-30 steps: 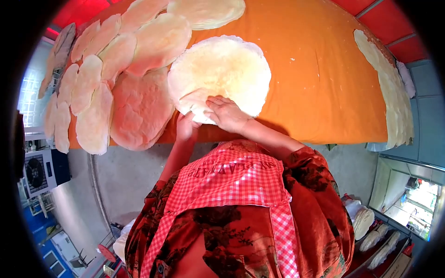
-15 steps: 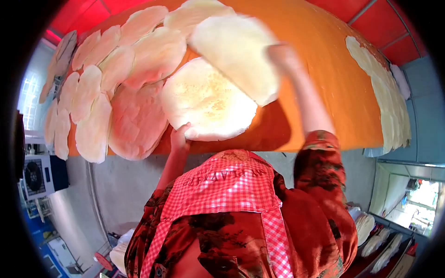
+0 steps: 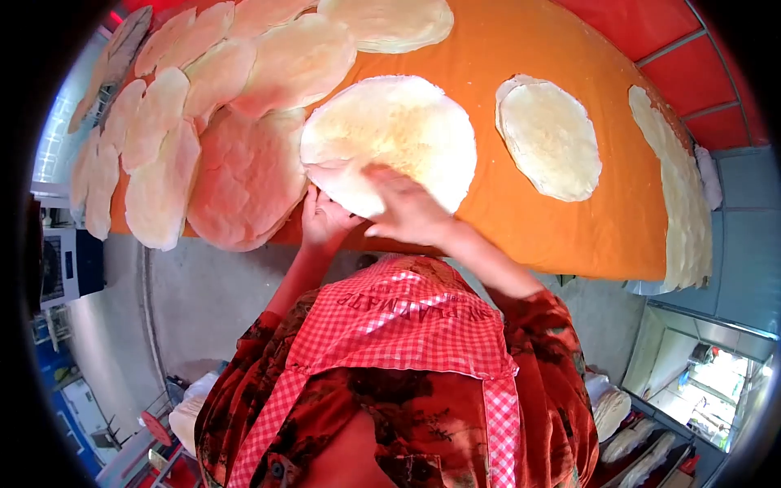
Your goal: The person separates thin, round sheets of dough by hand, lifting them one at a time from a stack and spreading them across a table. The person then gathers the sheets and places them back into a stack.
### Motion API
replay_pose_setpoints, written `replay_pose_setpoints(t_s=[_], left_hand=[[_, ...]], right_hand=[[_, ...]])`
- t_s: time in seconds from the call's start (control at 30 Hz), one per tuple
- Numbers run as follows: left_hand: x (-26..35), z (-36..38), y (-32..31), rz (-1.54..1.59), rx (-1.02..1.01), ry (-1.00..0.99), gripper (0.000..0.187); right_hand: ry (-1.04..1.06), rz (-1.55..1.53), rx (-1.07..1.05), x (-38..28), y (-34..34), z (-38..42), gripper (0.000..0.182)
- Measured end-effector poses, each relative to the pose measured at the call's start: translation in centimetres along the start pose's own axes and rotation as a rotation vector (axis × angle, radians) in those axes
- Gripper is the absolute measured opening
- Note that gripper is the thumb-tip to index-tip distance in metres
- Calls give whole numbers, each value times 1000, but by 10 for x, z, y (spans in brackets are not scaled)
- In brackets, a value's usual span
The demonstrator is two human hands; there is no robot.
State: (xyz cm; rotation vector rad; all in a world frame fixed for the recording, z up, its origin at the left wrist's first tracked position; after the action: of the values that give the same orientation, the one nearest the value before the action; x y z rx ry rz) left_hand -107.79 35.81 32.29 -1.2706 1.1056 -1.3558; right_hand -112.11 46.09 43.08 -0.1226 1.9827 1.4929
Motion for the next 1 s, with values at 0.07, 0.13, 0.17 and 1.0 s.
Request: replay_pose_setpoints(t_s=[0.07, 0.13, 0.17, 1.0], left_hand=[[2, 0, 4, -92, 45, -10, 57], [0, 0, 15, -203, 98, 24, 56], [-1, 1, 3, -188, 59, 29, 52], [5, -7, 35, -438, 334, -151, 46]], right_hand=[[-105, -112, -6, 6, -25, -7, 68], [-241, -396, 20, 30, -29, -16, 65], [-283, -504, 8, 37, -25, -17, 62], [-316, 42, 61, 30, -21, -30, 34]])
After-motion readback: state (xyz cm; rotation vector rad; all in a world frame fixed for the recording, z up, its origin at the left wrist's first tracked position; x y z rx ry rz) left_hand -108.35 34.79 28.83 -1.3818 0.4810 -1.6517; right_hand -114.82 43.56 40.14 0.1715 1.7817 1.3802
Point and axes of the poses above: each hand's wrist, its own z-axis away from the middle knuckle, its own y-axis out of the back of the hand, x = y × z, the point moved 9 cm from there along -z, towards the middle knuckle, and after that the axes turned 2 degrees about z, right-handed, at the moved point
